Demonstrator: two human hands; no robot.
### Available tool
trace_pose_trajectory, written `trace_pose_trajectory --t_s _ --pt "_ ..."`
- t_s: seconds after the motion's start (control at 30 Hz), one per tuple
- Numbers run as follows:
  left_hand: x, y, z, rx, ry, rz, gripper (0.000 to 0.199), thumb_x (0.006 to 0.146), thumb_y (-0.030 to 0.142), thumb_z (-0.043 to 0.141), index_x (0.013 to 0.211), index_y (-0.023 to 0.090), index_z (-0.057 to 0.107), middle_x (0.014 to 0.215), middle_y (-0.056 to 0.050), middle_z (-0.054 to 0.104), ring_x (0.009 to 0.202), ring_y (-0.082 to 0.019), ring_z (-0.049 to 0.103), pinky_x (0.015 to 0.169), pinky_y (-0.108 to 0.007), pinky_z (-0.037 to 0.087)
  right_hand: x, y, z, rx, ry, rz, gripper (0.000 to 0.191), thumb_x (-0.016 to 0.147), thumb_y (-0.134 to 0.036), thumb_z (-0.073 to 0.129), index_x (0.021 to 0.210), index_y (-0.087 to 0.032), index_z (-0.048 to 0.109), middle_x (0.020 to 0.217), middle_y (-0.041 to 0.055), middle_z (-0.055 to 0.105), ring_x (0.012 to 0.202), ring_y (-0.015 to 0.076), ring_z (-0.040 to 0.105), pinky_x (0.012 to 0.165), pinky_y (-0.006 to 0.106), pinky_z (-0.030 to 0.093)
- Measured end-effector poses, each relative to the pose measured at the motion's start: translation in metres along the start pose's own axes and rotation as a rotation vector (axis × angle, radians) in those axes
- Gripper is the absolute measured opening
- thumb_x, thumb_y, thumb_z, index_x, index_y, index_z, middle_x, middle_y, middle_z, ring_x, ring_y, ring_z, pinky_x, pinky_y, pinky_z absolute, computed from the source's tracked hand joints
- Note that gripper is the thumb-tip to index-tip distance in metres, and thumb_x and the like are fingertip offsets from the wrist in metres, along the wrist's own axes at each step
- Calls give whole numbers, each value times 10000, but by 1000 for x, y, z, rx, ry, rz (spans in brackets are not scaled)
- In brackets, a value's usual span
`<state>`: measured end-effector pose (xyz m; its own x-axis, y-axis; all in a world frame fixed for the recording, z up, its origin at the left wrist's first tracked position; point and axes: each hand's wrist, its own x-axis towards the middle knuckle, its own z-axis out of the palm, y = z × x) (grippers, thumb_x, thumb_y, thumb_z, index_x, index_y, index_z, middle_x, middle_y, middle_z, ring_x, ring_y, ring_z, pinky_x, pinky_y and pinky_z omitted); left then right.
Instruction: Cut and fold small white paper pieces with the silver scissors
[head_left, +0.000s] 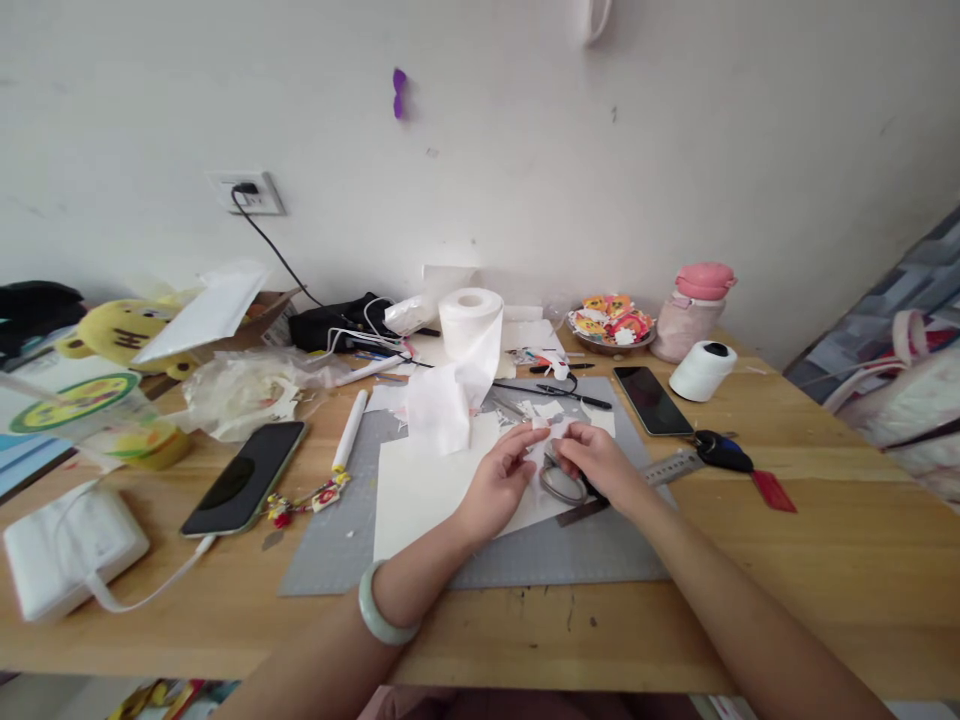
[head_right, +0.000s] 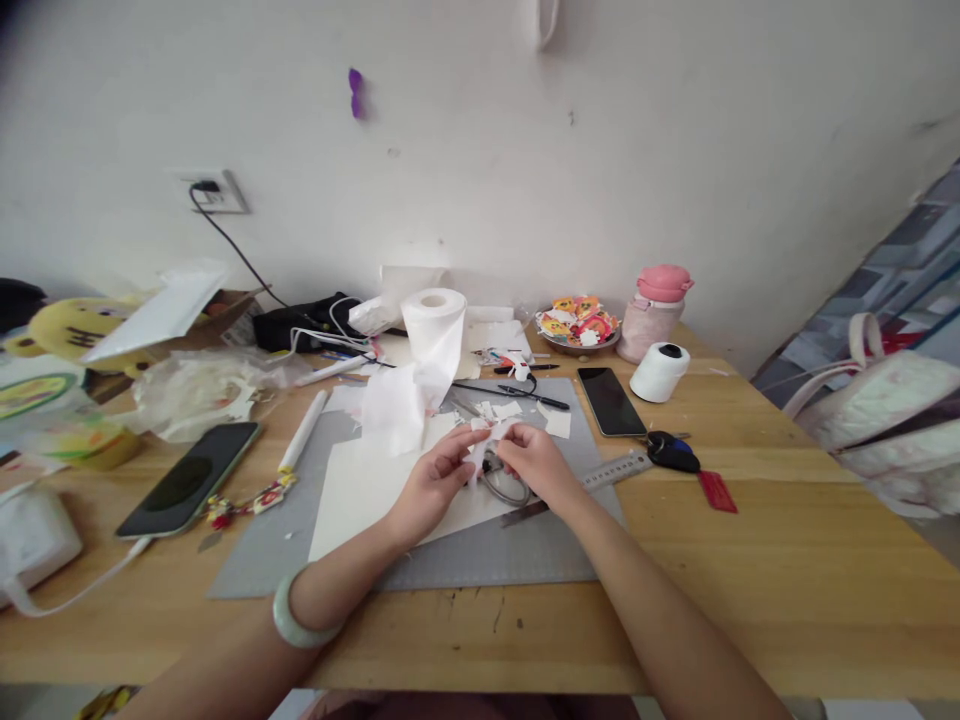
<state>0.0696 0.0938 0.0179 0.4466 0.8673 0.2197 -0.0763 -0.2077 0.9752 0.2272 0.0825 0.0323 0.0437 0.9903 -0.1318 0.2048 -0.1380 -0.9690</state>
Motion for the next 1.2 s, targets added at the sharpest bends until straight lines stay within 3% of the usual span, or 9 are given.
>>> trace_pose_trajectory --t_s 0.13,0.37,0.73,0.93,1.2 --pt "0 -1 0 -4 -9 3 370 747 103 506 1083 219 608 1254 -78 508 1215 -224 401 1006 -381 305 -2 3 7 6 -26 7 78 619 -266 507 603 -192 491 471 -64 466 420 78 391 438 211 299" --pt "0 -3 0 -5 7 4 362 747 94 498 1068 218 607 1258 -80 497 1219 -223 391 983 -376 321 2 1 -2 28 24 1 125 621 -292 476 549 -199 432 444 -69 420 415 71 375 437 205 294" --pt "0 1 2 -9 -14 3 368 739 92 503 1068 219 609 1243 -76 510 1188 -225 419 979 -380 326 0 6 5 -43 19 -22 77 621 -262 515 631 -186 525 506 -61 479 435 79 393 442 211 292" --pt "0 2 1 6 -13 -15 381 730 75 499 1069 211 609 1252 -85 504 1210 -223 401 994 -382 307 3 3 -3 -48 59 -37 85 600 -260 486 557 -198 447 440 -72 422 415 75 366 435 207 283" --pt "-1 1 2 -18 -22 0 387 731 62 488 1069 208 609 1267 -82 496 1213 -204 402 1016 -366 289 -2 2 6 -47 40 -49 110 617 -287 493 568 -201 444 460 -64 451 425 83 403 436 209 309"
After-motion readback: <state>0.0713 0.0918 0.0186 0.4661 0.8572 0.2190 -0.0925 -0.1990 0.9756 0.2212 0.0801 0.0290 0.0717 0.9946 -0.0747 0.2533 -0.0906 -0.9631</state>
